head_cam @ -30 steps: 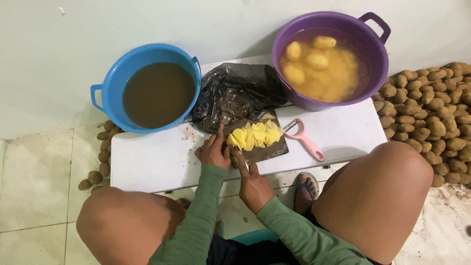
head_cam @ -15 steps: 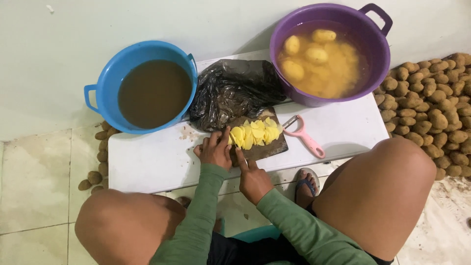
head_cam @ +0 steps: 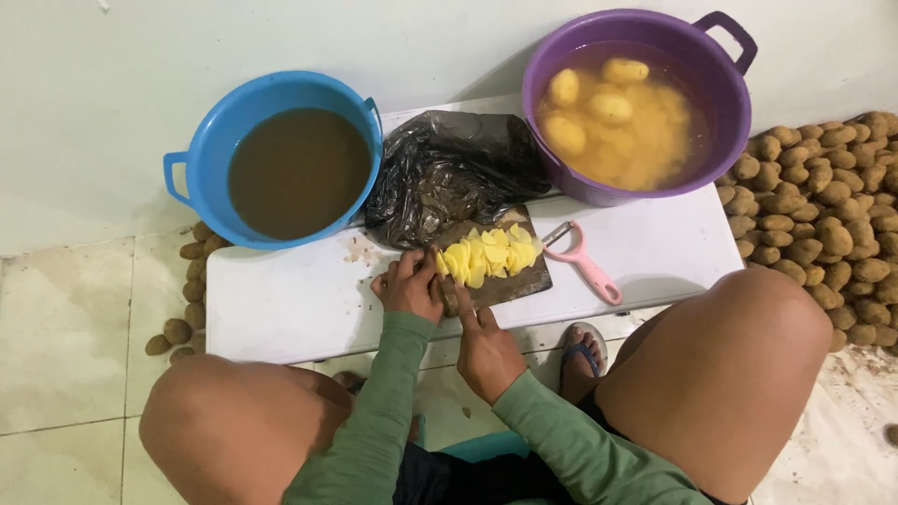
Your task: Slicing a peeled potato into thin rounds using a knife on a small cutting board.
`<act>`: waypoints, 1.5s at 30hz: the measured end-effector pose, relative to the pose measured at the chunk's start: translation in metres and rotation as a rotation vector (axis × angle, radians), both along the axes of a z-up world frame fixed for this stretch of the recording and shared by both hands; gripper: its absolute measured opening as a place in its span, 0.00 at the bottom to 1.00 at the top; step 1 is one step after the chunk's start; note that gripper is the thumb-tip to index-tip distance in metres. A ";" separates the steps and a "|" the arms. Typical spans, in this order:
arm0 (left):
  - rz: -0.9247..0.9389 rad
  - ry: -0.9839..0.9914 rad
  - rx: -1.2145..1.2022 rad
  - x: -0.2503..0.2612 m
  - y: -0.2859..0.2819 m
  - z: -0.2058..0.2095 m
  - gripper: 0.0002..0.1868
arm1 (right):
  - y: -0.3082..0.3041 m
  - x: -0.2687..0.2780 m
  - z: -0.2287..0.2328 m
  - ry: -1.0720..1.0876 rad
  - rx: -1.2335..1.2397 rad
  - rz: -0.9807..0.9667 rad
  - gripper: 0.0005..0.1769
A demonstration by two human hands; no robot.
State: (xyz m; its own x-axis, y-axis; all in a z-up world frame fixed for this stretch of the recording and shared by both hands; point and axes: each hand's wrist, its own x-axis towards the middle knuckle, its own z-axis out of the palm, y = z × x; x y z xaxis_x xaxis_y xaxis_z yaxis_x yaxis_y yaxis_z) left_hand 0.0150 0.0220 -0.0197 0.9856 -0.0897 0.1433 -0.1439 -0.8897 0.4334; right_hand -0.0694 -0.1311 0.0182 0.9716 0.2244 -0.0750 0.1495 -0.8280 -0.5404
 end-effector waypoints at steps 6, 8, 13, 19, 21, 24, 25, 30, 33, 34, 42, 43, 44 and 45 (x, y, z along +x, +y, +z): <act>0.022 -0.051 -0.012 0.002 0.001 -0.017 0.18 | 0.006 -0.001 0.003 -0.042 -0.036 0.011 0.49; 0.024 -0.050 -0.005 0.001 0.001 -0.018 0.18 | 0.008 -0.003 -0.009 -0.049 -0.080 0.006 0.49; 0.013 -0.027 -0.006 -0.002 -0.002 -0.010 0.48 | 0.013 -0.005 -0.016 -0.038 -0.139 0.001 0.52; 0.009 -0.034 -0.010 0.003 -0.001 -0.023 0.50 | 0.015 -0.004 -0.019 -0.028 -0.154 -0.009 0.50; 0.017 -0.007 0.023 0.001 -0.004 -0.013 0.46 | 0.016 -0.004 -0.026 -0.083 -0.207 -0.010 0.51; 0.004 0.035 0.057 0.004 -0.002 -0.014 0.44 | 0.015 -0.001 -0.035 -0.072 -0.185 -0.005 0.50; 0.004 0.038 0.056 0.005 -0.002 -0.016 0.44 | 0.014 0.000 -0.035 -0.069 -0.185 -0.005 0.50; -0.017 0.168 0.107 0.013 -0.005 -0.006 0.48 | 0.011 0.006 -0.045 -0.077 -0.136 0.004 0.51; -0.025 0.290 0.163 0.014 -0.006 0.015 0.40 | 0.011 0.010 -0.040 0.027 -0.141 0.009 0.51; -0.023 0.289 0.163 0.014 -0.005 0.016 0.40 | 0.010 0.009 -0.038 0.026 -0.141 0.011 0.51; -0.016 0.386 0.128 0.014 -0.003 0.023 0.36 | 0.003 -0.010 -0.016 0.171 -0.156 -0.022 0.51; -0.016 0.385 0.129 0.012 -0.003 0.020 0.36 | 0.000 -0.012 -0.014 0.169 -0.156 -0.022 0.51; -0.015 0.352 0.112 0.011 -0.003 0.018 0.34 | -0.002 -0.015 -0.011 0.189 -0.135 -0.025 0.49; -0.012 0.316 0.094 0.010 -0.002 0.017 0.32 | -0.004 -0.016 -0.009 0.205 -0.114 -0.026 0.48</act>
State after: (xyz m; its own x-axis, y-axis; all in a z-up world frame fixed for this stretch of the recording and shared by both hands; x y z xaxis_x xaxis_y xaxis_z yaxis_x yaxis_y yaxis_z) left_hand 0.0255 0.0198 -0.0032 0.9788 -0.1000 -0.1790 -0.0263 -0.9271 0.3739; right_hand -0.0855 -0.1346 0.0095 0.9387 0.1783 -0.2950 0.0241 -0.8877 -0.4599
